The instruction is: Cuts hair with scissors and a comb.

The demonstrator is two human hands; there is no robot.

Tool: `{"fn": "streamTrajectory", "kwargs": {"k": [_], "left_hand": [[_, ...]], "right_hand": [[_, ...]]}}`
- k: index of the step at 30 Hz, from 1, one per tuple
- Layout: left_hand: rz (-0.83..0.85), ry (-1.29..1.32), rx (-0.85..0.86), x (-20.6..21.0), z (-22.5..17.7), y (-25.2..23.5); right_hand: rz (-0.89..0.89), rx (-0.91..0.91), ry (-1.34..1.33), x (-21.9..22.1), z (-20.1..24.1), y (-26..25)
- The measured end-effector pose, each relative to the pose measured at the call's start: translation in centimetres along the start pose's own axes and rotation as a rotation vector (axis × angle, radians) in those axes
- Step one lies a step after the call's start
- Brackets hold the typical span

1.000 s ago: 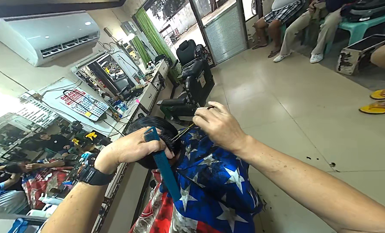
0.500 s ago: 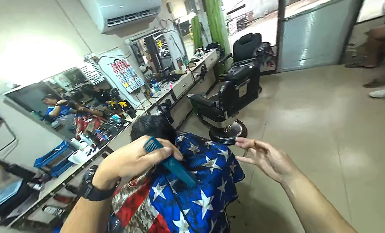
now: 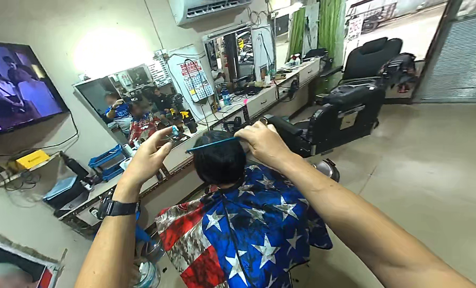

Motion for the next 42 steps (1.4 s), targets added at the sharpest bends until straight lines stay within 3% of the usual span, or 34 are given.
{"fn": "streamTrajectory", "kwargs": {"k": [3,8,10,12,17,22,28,33,42], "left_hand": [[0.030,-0.117,0.056,0.4,0.2,-0.6],[0.080,-0.274,0.240,1.5,-1.5,-1.9],[0.094,-0.321,0.275,1.7,-2.0,-2.7],[0.092,-0.352,0.302,2.1,-2.6,-3.6],[0.167,-0.449,0.306,3.5,-6.3,-5.8],[0.224,-0.742,0.259,5.7,-8.4,-7.3],[0.210,-0.962,0.237,6.6,-8.9,-7.5],[0.270,-1.006,0.339,8.5,-10.1,-7.8],[0.271,-0.902,0.223,8.3,-7.6,-9.0]], "right_hand": [[0.019,-0.058,0.026,1.1,-1.4,3.3],[0.364,-0.026,-0.110,2.1,-2.1,13.1],[0.381,0.034,-0.243,0.8,-2.4,14.3],[0.209,0.134,-0.387,-1.3,-3.6,13.0],[-0.086,0.215,-0.325,-2.5,-9.0,6.6],[-0.067,0.189,-0.431,0.4,-10.5,2.6],[-0.089,0.104,-0.571,3.6,-11.8,2.4],[-0.121,0.197,-0.648,4.4,-12.1,4.3],[-0.132,0.165,-0.596,6.0,-10.9,2.9]]}}
Point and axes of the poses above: each hand's wrist, its own y-axis away from the middle knuckle, its own x-axis out of the palm, z = x × y, the point moved 2 cm from there along -y, towards the middle knuckle, and after that the axes turned 11 degrees about -y, right-handed, at the moved point
